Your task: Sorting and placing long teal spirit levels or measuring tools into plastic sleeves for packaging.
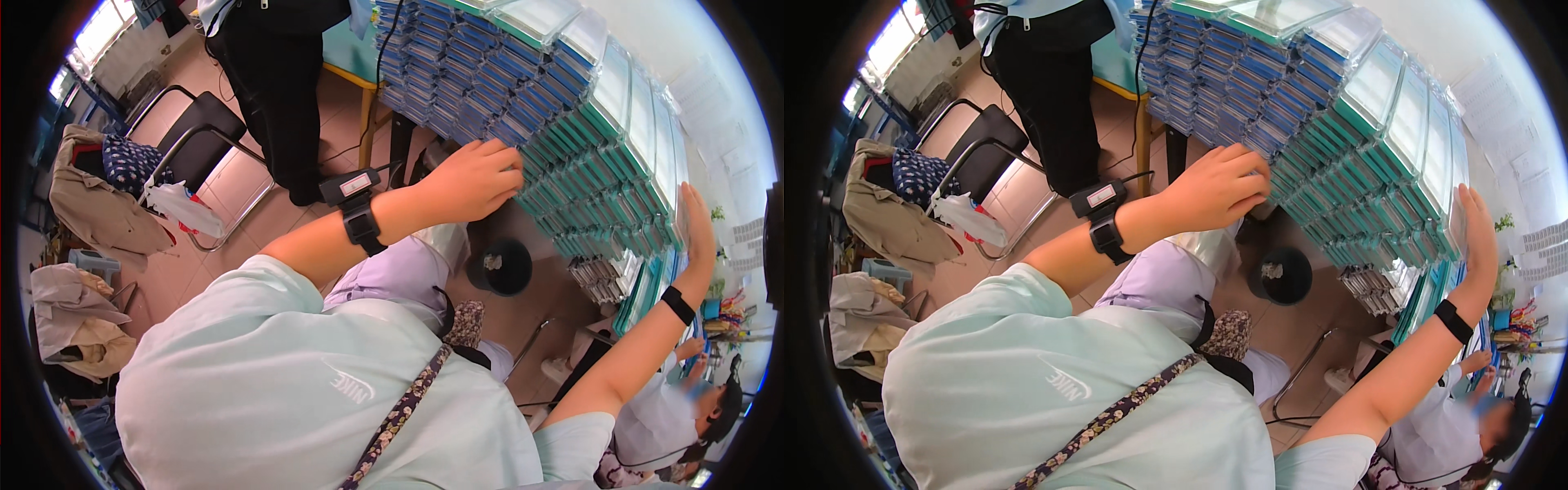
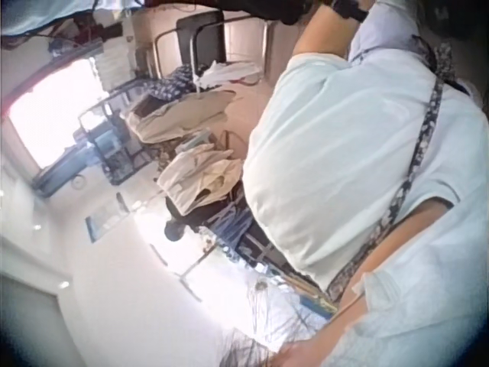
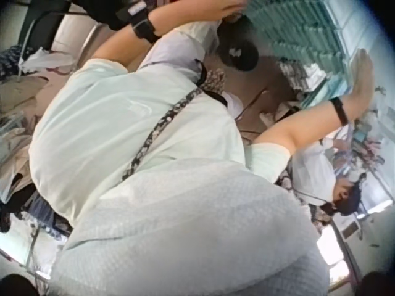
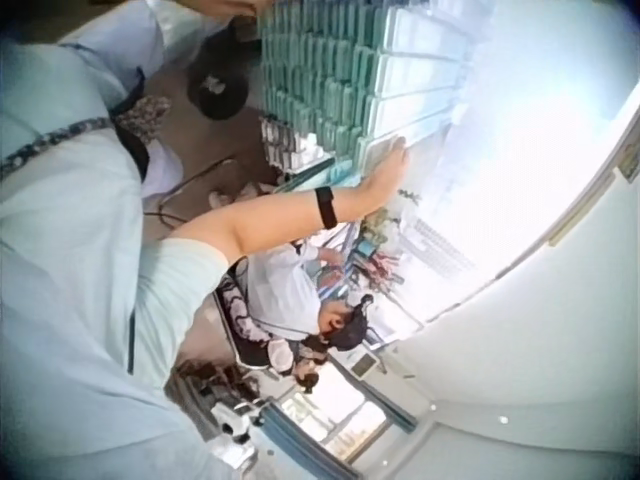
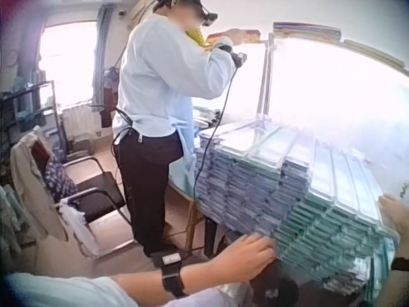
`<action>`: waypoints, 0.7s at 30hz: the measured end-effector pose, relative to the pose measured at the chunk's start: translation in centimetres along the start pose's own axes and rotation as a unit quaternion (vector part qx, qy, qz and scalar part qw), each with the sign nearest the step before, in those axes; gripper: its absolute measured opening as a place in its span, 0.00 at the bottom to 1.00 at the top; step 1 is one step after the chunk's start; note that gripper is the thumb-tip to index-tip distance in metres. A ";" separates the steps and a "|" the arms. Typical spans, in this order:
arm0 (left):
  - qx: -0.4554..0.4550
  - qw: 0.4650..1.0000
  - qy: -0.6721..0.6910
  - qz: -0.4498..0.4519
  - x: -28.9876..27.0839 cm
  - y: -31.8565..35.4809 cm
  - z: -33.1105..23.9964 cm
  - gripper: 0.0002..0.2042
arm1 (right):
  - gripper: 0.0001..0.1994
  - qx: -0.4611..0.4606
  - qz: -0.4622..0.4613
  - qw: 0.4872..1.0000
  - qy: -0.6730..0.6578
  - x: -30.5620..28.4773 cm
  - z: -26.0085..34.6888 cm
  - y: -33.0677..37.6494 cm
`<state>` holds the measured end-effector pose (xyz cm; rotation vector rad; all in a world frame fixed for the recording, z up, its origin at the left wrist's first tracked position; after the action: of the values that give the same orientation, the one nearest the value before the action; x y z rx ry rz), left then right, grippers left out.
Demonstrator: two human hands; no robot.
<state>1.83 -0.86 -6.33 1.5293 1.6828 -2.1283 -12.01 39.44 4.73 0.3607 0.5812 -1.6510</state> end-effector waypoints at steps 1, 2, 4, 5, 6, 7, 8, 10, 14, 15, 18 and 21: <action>0.002 1.000 0.004 0.002 0.2 0.4 0.1 0.06 | 0.34 -0.017 -0.008 1.000 0.024 0.1 0.4 0.2; -0.001 1.000 0.017 0.010 0.4 0.8 0.2 0.06 | 0.34 -0.013 -0.011 1.000 0.025 0.1 0.6 0.5; -0.005 0.999 0.033 0.022 0.6 1.7 0.2 0.06 | 0.35 -0.039 -0.077 0.992 0.092 0.2 2.6 1.8; -0.009 0.999 0.039 0.030 0.7 2.0 0.3 0.06 | 0.35 -0.033 -0.079 0.992 0.094 0.2 2.8 1.9; -0.011 0.998 0.048 0.039 1.0 2.4 0.4 0.05 | 0.34 -0.083 -0.117 0.983 0.115 -0.3 3.7 2.3; -0.003 0.998 0.049 0.037 1.0 2.6 0.4 0.06 | 0.32 -0.133 -0.152 0.970 0.135 0.1 5.5 3.2; -0.001 0.998 0.057 0.041 1.1 2.8 0.5 0.06 | 0.31 -0.218 -0.182 0.943 0.173 0.9 7.6 4.5; 0.003 0.997 0.069 0.044 1.5 3.2 0.5 0.06 | 0.27 -0.351 -0.184 0.885 0.246 5.8 12.7 8.1; 0.024 0.993 0.096 0.056 2.0 2.2 -0.9 0.06 | 0.22 -0.498 -0.130 0.797 0.315 15.6 16.7 12.3; 0.014 0.994 0.085 0.061 1.9 2.8 -0.6 0.06 | 0.30 -0.376 -0.099 0.849 0.356 19.4 18.2 13.4; 0.031 0.992 0.102 0.069 2.1 2.3 -2.0 0.06 | 0.31 -0.346 -0.102 0.854 0.375 20.9 16.5 10.7; 0.035 0.991 0.104 0.076 2.1 2.7 -1.9 0.06 | 0.26 -0.404 -0.146 0.820 0.379 21.6 15.5 9.1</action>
<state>3.47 0.51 -9.66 1.8934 1.5011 -2.0338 -5.22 12.13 4.20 0.2861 1.9415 -1.3291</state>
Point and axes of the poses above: each hand's wrist, its own y-axis away from the middle knuckle, its own x-axis out of the palm, z = x × y, the point moved 6 cm from there along -y, towards the middle knuckle, and after that the axes turned 15 degrees about -y, right-handed, at the moved point
